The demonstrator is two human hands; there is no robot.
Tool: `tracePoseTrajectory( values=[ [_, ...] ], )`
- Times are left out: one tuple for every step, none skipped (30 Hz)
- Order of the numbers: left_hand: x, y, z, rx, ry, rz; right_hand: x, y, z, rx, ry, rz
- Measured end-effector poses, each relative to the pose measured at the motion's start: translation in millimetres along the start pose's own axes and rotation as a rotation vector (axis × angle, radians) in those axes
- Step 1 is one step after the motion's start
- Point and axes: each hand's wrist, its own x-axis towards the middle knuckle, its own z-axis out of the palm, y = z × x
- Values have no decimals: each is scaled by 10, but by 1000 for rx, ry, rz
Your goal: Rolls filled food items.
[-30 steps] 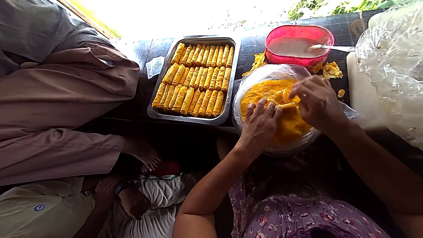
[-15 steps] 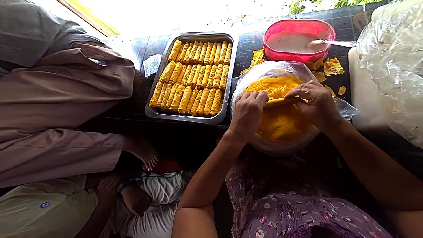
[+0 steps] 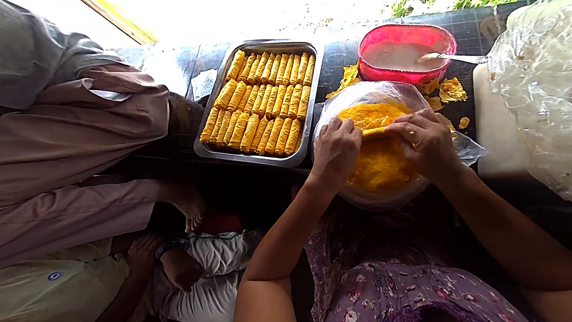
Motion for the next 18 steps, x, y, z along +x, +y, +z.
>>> tracePoseTrajectory(
  values=[
    [-24, 13, 2, 14, -6, 2, -38, -4, 14, -30, 7, -5],
    [-31, 19, 8, 21, -8, 0, -55, -1, 26, -45, 16, -1],
    [-23, 18, 13, 21, -3, -4, -52, 5, 33, -42, 27, 12],
    [-1, 10, 15, 19, 13, -9, -33, 14, 38, -20, 42, 34],
    [24, -2, 8, 13, 24, -17, 1, 25, 40, 19, 56, 61],
    [50, -17, -5, 1, 26, -25, 40, 39, 35, 57, 60, 84],
    [74, -35, -11, -7, 28, -32, 80, 56, 33, 88, 62, 101],
    [94, -60, -5, -6, 35, -36, 117, 82, 39, 112, 64, 109],
    [112, -89, 8, 1, 39, -40, 153, 114, 49, 115, 61, 109],
    [131, -123, 26, 5, 38, -43, 187, 146, 60, 112, 56, 108],
    [152, -157, 45, 6, 30, -49, 218, 171, 68, 107, 49, 106],
    [174, -187, 62, 2, 17, -61, 246, 194, 79, 109, 39, 110],
    [195, -213, 75, -8, -2, -74, 268, 214, 96, 113, 34, 113],
    [214, -236, 84, -21, -16, -85, 285, 231, 115, 114, 26, 122],
    [229, -253, 92, -32, -24, -93, 294, 244, 133, 116, 19, 130],
    [240, -260, 94, -40, -31, -96, 298, 254, 141, 119, 11, 138],
    [247, -261, 92, -45, -38, -99, 301, 259, 142, 121, -2, 150],
    [248, -257, 90, -48, -45, -102, 304, 260, 139, 124, -17, 165]
  ],
)
